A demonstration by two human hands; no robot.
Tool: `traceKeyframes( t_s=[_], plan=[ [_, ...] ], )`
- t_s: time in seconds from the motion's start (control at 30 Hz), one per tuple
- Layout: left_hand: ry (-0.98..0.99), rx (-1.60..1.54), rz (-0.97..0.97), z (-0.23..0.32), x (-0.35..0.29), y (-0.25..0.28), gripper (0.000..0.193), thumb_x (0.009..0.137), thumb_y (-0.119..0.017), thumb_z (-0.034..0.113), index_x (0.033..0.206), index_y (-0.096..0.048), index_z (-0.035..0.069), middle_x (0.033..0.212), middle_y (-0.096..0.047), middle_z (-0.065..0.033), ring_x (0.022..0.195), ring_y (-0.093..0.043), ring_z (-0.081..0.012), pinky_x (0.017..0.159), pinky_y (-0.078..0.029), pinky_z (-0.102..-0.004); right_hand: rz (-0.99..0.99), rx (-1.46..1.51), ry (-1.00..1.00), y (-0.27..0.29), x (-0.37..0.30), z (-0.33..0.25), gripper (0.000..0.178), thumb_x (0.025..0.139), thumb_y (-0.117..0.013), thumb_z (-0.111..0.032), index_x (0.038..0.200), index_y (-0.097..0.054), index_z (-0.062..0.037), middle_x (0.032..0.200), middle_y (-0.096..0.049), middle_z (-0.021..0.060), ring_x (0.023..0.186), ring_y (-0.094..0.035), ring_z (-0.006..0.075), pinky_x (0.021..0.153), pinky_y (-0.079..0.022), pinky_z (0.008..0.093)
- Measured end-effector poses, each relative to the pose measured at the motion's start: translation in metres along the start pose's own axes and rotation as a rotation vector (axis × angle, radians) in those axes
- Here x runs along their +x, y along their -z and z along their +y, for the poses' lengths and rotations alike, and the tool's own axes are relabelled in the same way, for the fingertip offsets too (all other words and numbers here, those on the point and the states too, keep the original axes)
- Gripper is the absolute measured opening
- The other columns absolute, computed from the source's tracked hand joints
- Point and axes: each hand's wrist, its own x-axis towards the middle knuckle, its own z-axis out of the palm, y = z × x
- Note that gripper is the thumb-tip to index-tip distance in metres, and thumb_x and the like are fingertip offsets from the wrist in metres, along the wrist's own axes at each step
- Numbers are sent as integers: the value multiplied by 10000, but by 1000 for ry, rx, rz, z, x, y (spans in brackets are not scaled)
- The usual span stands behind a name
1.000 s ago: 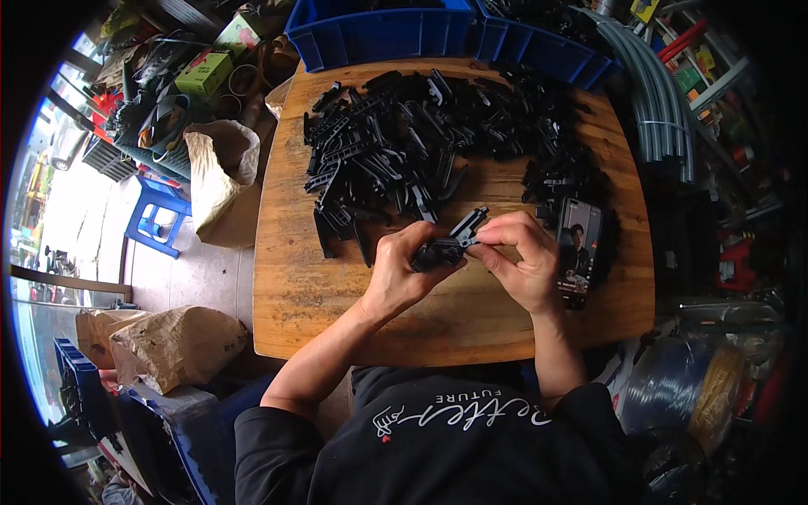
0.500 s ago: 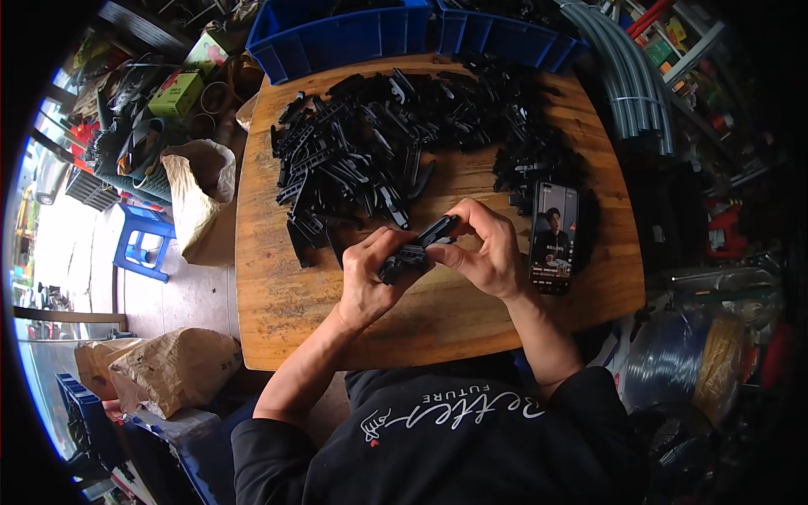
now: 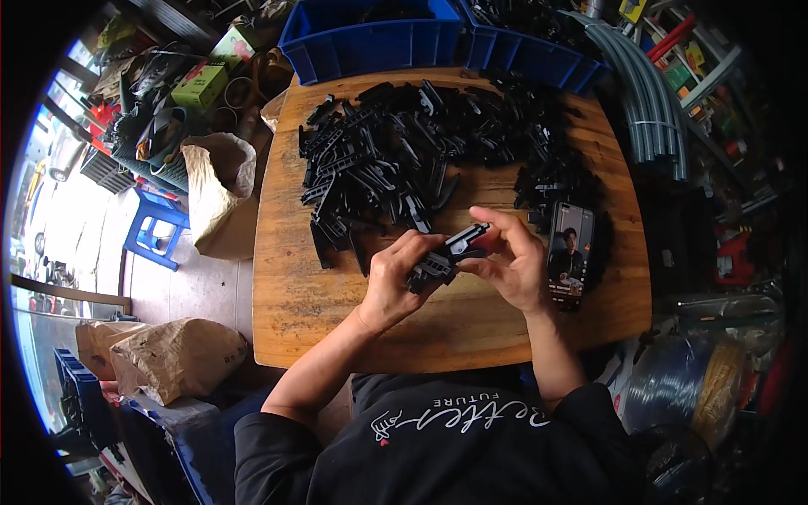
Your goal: The recorder is manually assembling small black plastic components at a manufacturing workbench.
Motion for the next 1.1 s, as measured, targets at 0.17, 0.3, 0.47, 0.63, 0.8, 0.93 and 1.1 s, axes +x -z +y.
traceKeyframes(
  t_s=[0.17, 0.3, 0.47, 0.63, 0.8, 0.93, 1.1],
  plan=[
    [-25, 42, 9, 2, 1, 2, 443, 638, -728, -3, 1054, -575, -11, 869, -588, -135, 729, -614, -301, 620, -495, -330, 63, -79, 156, -7, -2, 8, 637, 742, -764, -170, 1267, -443, -5, 860, -557, 37, 796, -568, 82, 721, -489, 205],
    [-13, 40, -17, 0, 0, 3, 472, 613, -709, -25, 1062, -566, -10, 860, -570, -134, 713, -605, -310, 606, -493, -345, 14, -17, 19, -4, 1, 3, 610, 744, -762, -161, 1247, -453, -9, 861, -575, 44, 803, -574, 84, 724, -483, 200],
    [-57, 140, -45, 2, 0, 4, 495, 588, -664, -58, 1068, -555, -7, 860, -556, -136, 714, -598, -327, 604, -490, -363, -24, 86, -129, -1, 1, -4, 545, 746, -761, -139, 1181, -458, -14, 841, -614, 52, 790, -588, 84, 710, -469, 189],
    [-22, 177, -75, 3, 1, 3, 451, 631, -706, -14, 1060, -564, 2, 856, -576, -140, 721, -603, -314, 608, -492, -347, -23, -27, -127, 3, 1, 5, 535, 747, -761, -138, 1166, -451, -18, 837, -619, 57, 764, -589, 82, 690, -469, 190],
    [7, 75, 1, -2, 1, 1, 397, 663, -714, 3, 1034, -574, -11, 842, -595, -145, 720, -623, -294, 622, -493, -324, 119, -353, 128, -12, 0, -6, 527, 733, -766, -117, 1152, -466, -6, 845, -624, 58, 764, -600, 96, 688, -503, 226],
    [21, 57, 3, 2, 2, -1, 382, 667, -718, 7, 1023, -581, -14, 828, -599, -146, 719, -628, -280, 624, -492, -317, 91, -434, 410, -7, 3, -2, 358, 713, -769, -80, 1014, -586, -22, 865, -620, 76, 783, -609, 120, 665, -522, 242],
    [15, 88, -6, 3, 1, -2, 341, 689, -754, 61, 971, -577, -13, 816, -612, -127, 701, -607, -246, 623, -480, -316, 106, -288, 174, -8, 2, -6, 227, 729, -755, -91, 893, -622, -9, 874, -608, 60, 776, -601, 119, 651, -518, 228]
  ],
)
